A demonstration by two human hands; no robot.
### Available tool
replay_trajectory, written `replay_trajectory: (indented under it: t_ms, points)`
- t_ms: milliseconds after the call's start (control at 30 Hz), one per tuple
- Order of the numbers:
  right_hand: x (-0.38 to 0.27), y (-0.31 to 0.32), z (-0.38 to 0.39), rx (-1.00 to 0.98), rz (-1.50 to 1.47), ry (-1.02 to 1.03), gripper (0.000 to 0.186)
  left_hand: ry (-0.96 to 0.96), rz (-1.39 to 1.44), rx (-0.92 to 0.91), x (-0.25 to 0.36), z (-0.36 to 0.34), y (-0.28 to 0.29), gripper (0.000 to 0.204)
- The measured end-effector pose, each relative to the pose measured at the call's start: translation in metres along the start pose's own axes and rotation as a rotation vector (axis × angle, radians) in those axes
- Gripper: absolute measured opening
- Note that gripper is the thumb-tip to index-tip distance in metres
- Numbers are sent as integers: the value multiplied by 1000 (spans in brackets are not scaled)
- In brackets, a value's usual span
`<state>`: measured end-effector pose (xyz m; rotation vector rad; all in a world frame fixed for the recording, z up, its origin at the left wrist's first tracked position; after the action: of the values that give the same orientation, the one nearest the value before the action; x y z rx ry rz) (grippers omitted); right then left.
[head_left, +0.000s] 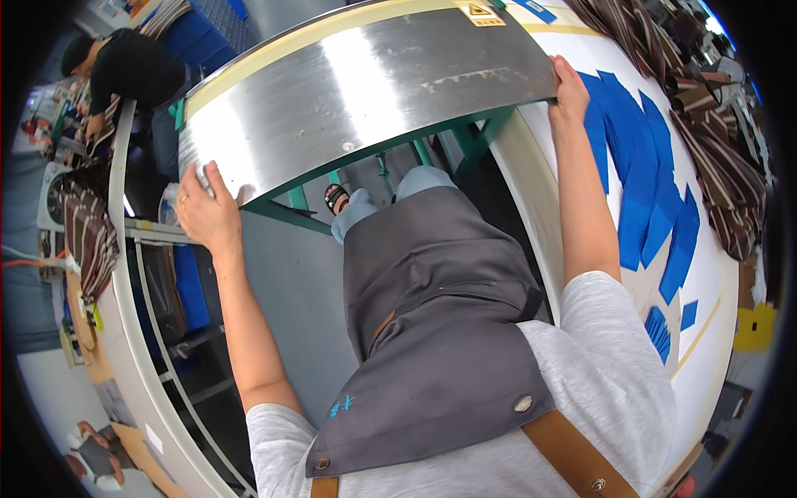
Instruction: The worker is folding and organizing blue fabric pieces, possibly for lining or internal bag components, using a metal folding jig at a workshop station.
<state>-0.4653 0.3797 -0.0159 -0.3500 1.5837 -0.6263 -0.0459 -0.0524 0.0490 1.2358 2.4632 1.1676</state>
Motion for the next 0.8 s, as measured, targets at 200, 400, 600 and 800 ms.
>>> replay_trajectory:
  t_ms: [200, 400, 600, 800]
  points:
    - [-15, 8, 24, 30, 310, 46, 27, 27, 106, -131, -8, 17, 10, 48]
    - [7, 48, 195, -352, 668, 85, 40, 230, 236, 99, -47, 201, 15, 56]
    - [110, 185, 222, -267, 975, -1056, 59, 679, -2, -1440, 118, 189, -173, 49]
    - [95, 302, 233, -138, 1036, -1256, 49, 226, 20, -958, 102, 193, -206, 32]
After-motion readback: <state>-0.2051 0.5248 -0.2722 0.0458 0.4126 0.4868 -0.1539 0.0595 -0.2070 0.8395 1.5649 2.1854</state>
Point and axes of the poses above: each hand's wrist, its own z-axis away from the middle knuckle, its own y-axis out of the back of the hand, x = y × z, the point moved 3 cm from there along -z, towards the middle knuckle, and after that the axes turned 4 degrees about -y, right-handed, at the moved point
